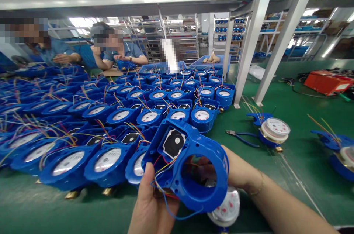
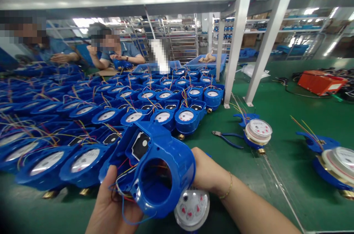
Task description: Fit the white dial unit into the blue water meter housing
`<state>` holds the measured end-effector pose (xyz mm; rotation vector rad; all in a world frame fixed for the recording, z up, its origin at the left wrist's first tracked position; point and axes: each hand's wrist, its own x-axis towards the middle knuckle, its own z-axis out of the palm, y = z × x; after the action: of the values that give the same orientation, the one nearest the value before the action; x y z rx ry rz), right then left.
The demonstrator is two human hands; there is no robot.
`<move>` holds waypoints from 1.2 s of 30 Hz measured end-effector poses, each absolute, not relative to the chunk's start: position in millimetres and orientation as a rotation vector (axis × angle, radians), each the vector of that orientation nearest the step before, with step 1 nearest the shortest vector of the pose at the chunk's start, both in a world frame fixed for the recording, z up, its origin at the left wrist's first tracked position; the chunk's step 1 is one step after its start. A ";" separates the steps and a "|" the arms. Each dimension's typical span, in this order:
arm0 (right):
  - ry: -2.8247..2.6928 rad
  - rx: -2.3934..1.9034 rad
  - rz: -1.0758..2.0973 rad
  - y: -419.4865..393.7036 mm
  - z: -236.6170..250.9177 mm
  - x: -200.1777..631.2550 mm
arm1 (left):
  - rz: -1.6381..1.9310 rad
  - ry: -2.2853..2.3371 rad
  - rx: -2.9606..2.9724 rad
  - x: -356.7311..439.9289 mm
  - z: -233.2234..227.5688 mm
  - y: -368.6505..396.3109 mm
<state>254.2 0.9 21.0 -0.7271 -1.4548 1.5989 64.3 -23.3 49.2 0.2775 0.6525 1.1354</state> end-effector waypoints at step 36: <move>-1.307 -0.578 1.899 8.8 20.0 263.0 | 1.088 0.831 0.479 78.4 71.3 -24.1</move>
<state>263.0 8.8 20.0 -0.5777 -1.3066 1.8991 78.4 -24.1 71.3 0.4788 0.8314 1.0881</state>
